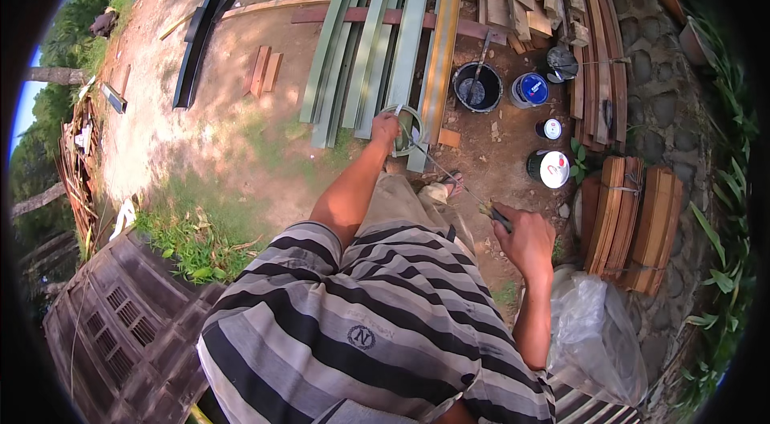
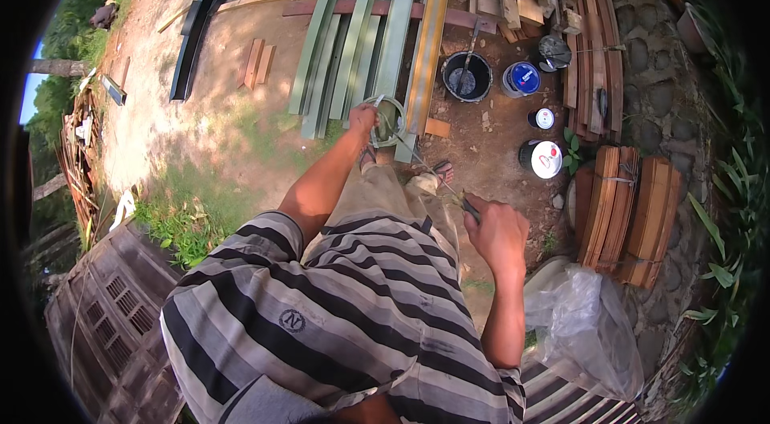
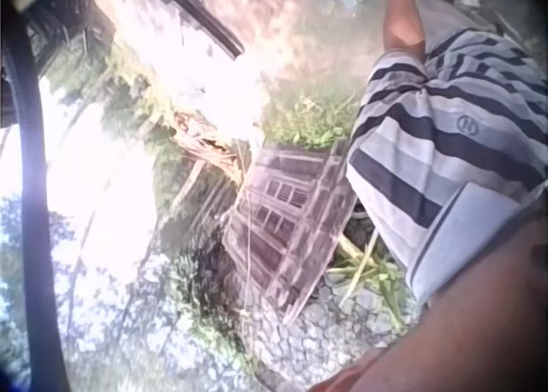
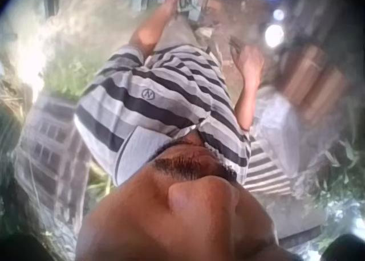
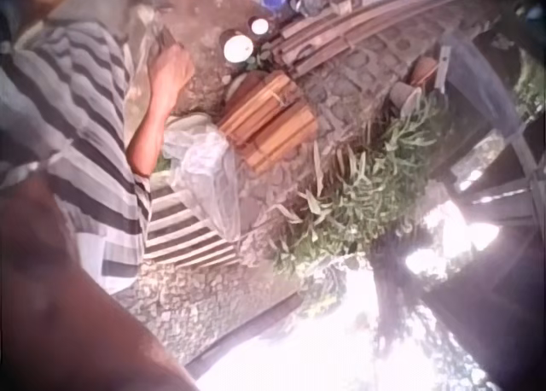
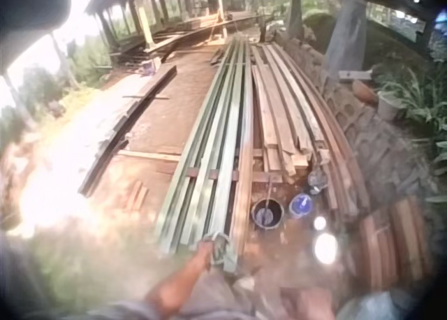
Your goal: The person uses a paint roller to apply green paint to several metal beams laid out on the ground, dipping the roller into a paint bucket and moving it along the length of the beams.
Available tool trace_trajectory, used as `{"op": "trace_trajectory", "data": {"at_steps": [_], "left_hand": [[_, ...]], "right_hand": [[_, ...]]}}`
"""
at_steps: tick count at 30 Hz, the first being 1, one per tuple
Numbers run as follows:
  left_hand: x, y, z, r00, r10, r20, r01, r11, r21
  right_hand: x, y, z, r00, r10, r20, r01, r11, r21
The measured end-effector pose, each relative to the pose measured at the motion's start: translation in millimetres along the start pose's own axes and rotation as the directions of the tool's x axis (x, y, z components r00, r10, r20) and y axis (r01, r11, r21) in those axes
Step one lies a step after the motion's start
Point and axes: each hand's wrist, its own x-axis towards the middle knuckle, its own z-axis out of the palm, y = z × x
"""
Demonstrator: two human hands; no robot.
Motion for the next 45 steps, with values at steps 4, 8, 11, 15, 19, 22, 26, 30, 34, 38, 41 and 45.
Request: {"op": "trace_trajectory", "data": {"at_steps": [4,8,11,15,19,22,26,30,34,38,41,45], "left_hand": [[7,-17,28,0.998,-0.048,-0.041,0.045,0.996,-0.080],[16,-5,42,0.996,-0.060,-0.070,0.051,0.990,-0.130],[18,4,50,0.997,-0.055,-0.059,0.048,0.992,-0.117],[26,16,55,0.998,-0.031,-0.057,0.023,0.992,-0.121],[27,26,60,0.998,-0.050,-0.041,0.047,0.996,-0.070],[21,27,61,0.997,-0.067,-0.031,0.063,0.990,-0.123],[30,26,44,0.999,-0.020,-0.030,0.018,0.996,-0.088],[-1,31,58,0.999,-0.052,-0.009,0.051,0.997,-0.054],[-1,23,32,0.998,-0.064,-0.010,0.062,0.992,-0.112],[-29,30,15,0.996,-0.089,0.024,0.092,0.977,-0.191],[-29,30,-14,0.991,-0.134,0.018,0.135,0.963,-0.235],[-55,35,-19,0.995,-0.094,0.029,0.098,0.970,-0.221]], "right_hand": [[-8,0,-9,0.998,0.056,-0.035,-0.057,0.998,-0.032],[-14,-9,-17,0.988,0.129,-0.087,-0.131,0.991,-0.025],[-21,-14,-21,0.979,0.145,-0.145,-0.144,0.989,0.016],[-29,-25,-34,0.963,0.182,-0.199,-0.176,0.983,0.047],[-32,-29,-47,0.938,0.257,-0.232,-0.246,0.966,0.074],[-27,-24,-54,0.924,0.296,-0.242,-0.283,0.955,0.087],[2,-24,-60,0.926,0.271,-0.263,-0.253,0.962,0.101],[57,-13,-41,0.924,0.254,-0.287,-0.259,0.966,0.020],[145,9,11,0.960,0.170,-0.224,-0.174,0.985,0.001],[201,14,40,0.964,0.218,-0.154,-0.235,0.967,-0.103],[240,18,50,0.980,0.175,-0.092,-0.185,0.975,-0.125],[283,50,47,0.993,0.118,-0.012,-0.119,0.982,-0.146]]}}
